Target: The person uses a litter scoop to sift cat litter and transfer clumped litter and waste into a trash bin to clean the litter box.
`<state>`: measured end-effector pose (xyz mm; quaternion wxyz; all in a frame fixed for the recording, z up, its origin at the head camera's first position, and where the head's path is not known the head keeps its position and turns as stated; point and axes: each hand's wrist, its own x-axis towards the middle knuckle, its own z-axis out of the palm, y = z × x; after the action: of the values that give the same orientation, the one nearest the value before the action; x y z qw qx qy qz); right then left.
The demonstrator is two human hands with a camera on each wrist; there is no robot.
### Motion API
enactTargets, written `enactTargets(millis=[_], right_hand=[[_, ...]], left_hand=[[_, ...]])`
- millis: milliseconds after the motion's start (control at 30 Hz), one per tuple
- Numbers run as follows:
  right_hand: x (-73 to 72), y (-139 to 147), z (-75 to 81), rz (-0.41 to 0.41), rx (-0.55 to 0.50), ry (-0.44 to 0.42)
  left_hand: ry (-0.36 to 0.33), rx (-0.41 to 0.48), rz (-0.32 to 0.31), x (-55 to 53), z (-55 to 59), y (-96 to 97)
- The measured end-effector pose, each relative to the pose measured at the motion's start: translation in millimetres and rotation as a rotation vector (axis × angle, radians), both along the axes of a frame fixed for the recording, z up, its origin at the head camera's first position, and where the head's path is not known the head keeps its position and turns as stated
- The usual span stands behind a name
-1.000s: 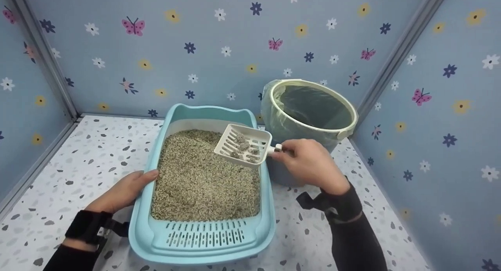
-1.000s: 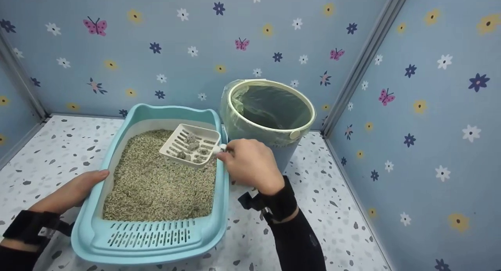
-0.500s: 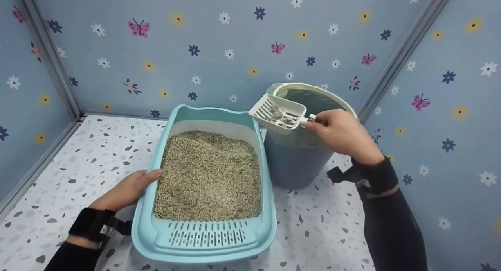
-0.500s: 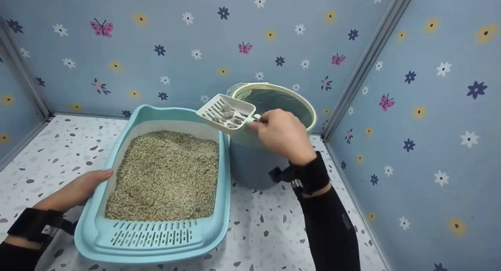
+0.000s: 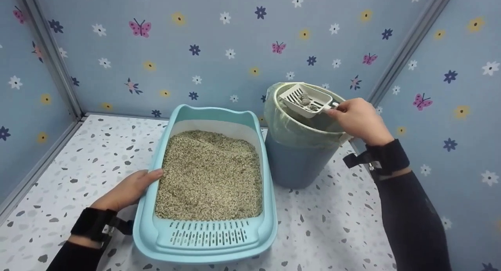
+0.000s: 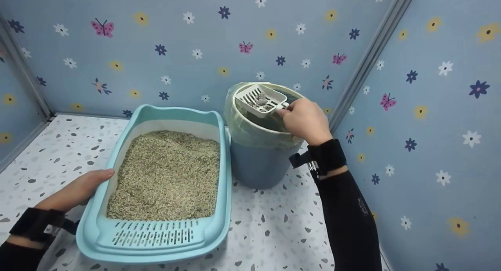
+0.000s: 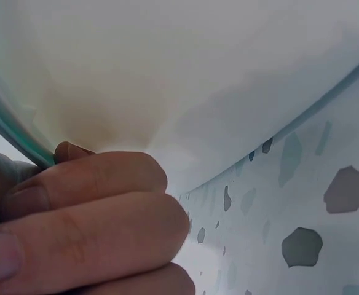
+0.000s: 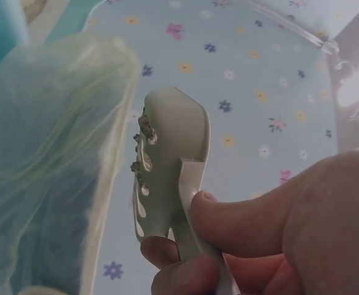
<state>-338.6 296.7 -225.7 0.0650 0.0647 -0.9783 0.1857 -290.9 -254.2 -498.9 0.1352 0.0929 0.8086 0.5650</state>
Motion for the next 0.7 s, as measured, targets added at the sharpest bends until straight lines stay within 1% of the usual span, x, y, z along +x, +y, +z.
enactTargets(millis=[100,200,333,467,567,700], right_hand=[[-6.5,3,-3.6,-0.030,0.021,0.011],[-11.4,5,-6.9,-0.042,0.029,0.017],[-15.7,6,-11.6,-0.038,0.054,0.041],[-18.7,7,-16.2,-0.034,0.084,0.071],[-19.8,8,-19.0,-0.033,0.101,0.092],[-20.3,9,-21.5,-0.043,0.122,0.131]], left_hand=[[0.001,0.013,-0.003,0.1,-0.3,0.2],[0.003,0.014,-0.005,0.5,-0.5,0.0],[0.007,0.028,-0.008,0.3,-1.4,-0.9],[-0.005,0.043,-0.006,-0.4,-2.3,-1.4],[-0.012,0.032,0.002,-0.9,-3.0,-1.4],[-0.004,-0.001,0.013,-1.4,-2.7,-1.4]])
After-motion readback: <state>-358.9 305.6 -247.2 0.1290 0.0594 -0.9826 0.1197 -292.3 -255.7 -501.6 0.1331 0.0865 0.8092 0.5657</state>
